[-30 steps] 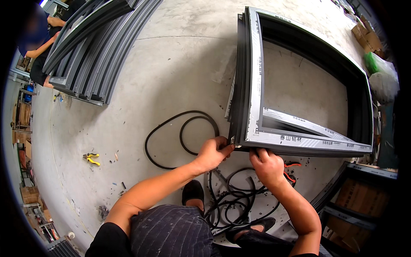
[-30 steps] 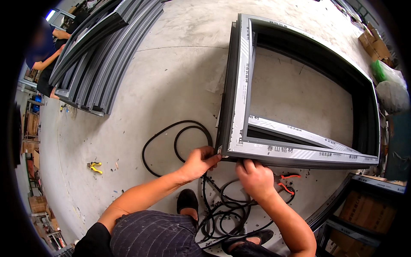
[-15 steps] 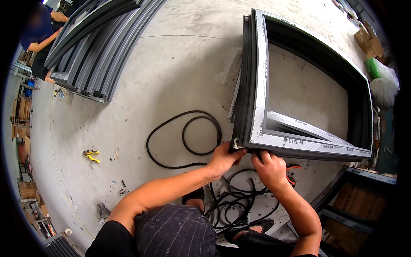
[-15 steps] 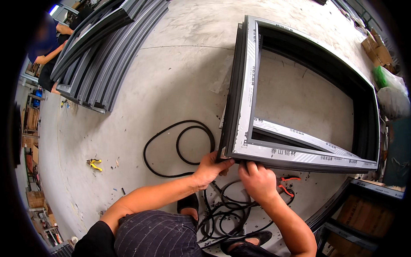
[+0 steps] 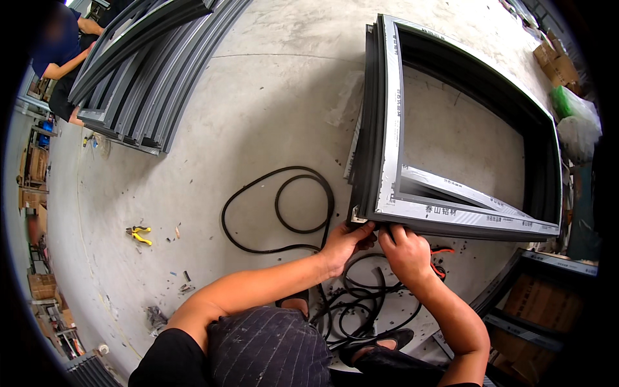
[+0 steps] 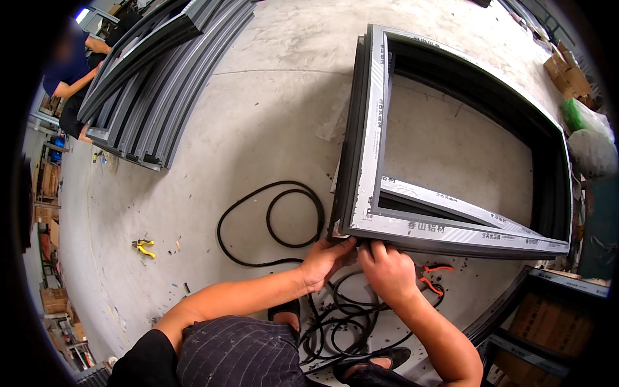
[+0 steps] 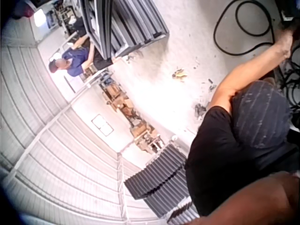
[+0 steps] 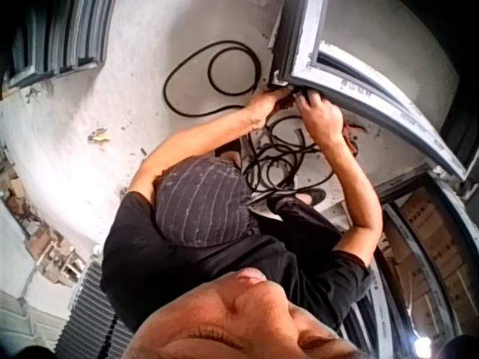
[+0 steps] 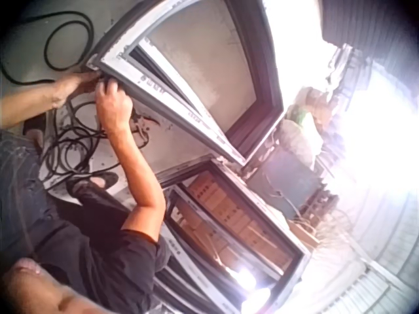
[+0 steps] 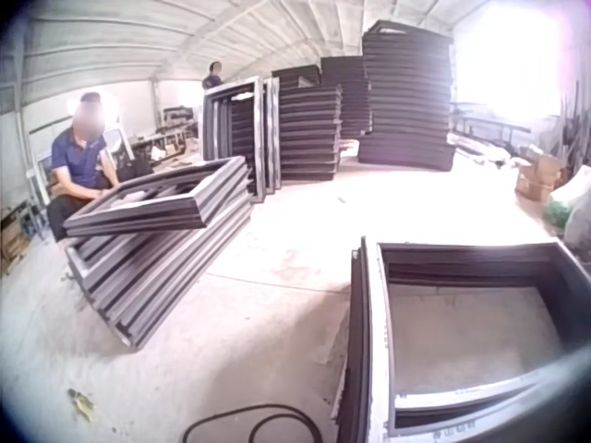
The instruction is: The person inserts a rubber sealing strip into the groove of a metal window frame, using a pair of shears to cut the strip to length at the corners and pressing it in by hand.
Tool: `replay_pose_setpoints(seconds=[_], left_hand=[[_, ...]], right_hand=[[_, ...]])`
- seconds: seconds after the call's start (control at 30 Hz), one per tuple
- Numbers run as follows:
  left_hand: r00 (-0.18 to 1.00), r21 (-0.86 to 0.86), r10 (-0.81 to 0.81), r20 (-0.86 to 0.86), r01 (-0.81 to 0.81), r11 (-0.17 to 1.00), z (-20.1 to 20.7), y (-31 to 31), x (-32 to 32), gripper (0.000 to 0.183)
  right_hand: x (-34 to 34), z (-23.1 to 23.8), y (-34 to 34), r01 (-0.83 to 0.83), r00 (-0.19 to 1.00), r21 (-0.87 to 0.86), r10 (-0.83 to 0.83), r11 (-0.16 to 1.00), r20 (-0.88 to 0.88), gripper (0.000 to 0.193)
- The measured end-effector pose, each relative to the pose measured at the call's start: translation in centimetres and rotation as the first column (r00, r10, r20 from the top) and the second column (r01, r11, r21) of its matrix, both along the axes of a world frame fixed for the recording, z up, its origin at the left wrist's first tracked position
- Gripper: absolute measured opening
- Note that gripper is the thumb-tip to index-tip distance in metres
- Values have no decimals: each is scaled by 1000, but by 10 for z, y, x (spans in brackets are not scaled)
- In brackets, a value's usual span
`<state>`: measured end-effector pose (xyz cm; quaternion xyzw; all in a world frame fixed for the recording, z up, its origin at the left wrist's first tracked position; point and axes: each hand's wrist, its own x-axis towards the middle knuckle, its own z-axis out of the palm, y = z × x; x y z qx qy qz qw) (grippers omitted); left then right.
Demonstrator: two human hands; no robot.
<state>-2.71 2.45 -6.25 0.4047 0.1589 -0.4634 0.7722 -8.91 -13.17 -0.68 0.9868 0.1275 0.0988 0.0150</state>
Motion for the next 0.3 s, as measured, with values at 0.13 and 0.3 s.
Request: replay_pose_setpoints(seconds=[0.13,0.3], left_hand=[[1000,31,8,-25,-7,1000,-1,0,0,26],[1000,56,6,-18,-5,998,4,-4,-3,28]], right_hand=[[-22,18,-21,-8,989,-67,-2,998,-146,44],[-68,50,-88,137,915,-132,-176,982,-363,51]])
